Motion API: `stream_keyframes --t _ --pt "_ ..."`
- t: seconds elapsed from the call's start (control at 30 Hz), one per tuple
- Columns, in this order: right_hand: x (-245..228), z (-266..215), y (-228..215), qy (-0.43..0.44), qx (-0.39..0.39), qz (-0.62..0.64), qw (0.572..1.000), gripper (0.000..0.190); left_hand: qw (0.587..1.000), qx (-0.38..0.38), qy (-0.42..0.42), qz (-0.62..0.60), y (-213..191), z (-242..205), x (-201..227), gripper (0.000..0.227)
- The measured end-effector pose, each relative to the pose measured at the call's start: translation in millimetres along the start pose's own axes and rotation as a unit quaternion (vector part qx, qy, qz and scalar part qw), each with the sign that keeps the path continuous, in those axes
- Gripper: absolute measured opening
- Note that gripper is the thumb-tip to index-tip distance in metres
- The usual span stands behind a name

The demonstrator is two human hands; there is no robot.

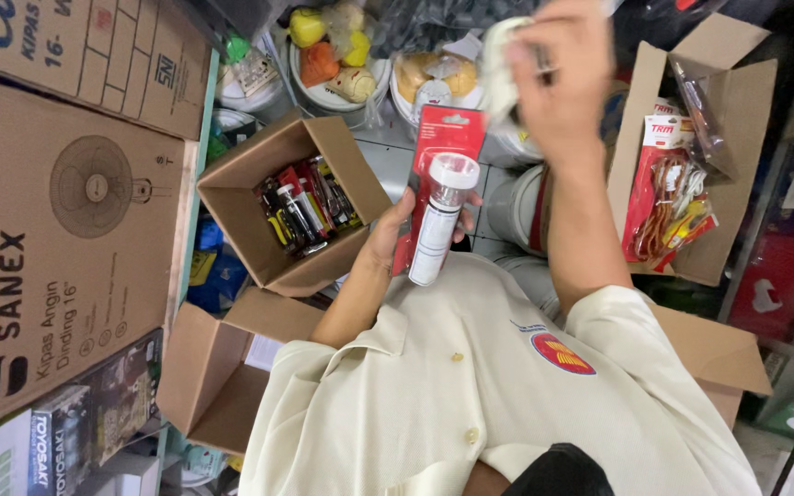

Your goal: The person wipes down packaged items like a pen set and a flashlight using a white cloth while standing in a storage area. The items are then placed into a cardboard box containing other hardware supplies.

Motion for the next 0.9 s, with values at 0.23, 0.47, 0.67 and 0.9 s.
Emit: stream_keyframes --t 0.23,0.47,0.67,0.9 --pt "-13.7 -42.8 -25.4 0.122 0.039 0.158 0.979 0.02 0.997 0.019 0.058 -0.055 -9.5 7.2 22.0 0.085" --pt "-55.7 -48.8 54.5 0.068 -0.087 0.099 0.989 0.053 0.983 0.073 0.146 -0.08 -54.9 29.7 51.2 0.068" --pt "-28.8 -34.7 62.2 0.091 -0.181 0.199 0.959 0.038 0.976 0.071 0.205 -0.036 -52.5 47.4 86.7 0.06" --pt "-42.4 -22.1 46.3 0.047 -0.152 0.185 0.97 0.033 0.977 0.05 0.193 -0.078 -33.0 59.0 86.9 0.061"
Point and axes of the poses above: each hand's wrist, its own z-axis towards the middle knuckle, its own y-axis out of the palm, x = y × z, the point moved 10 cm from there along z, towards the middle knuckle, and after that the axes turned 8 degrees about -z, right-handed, at the moved point
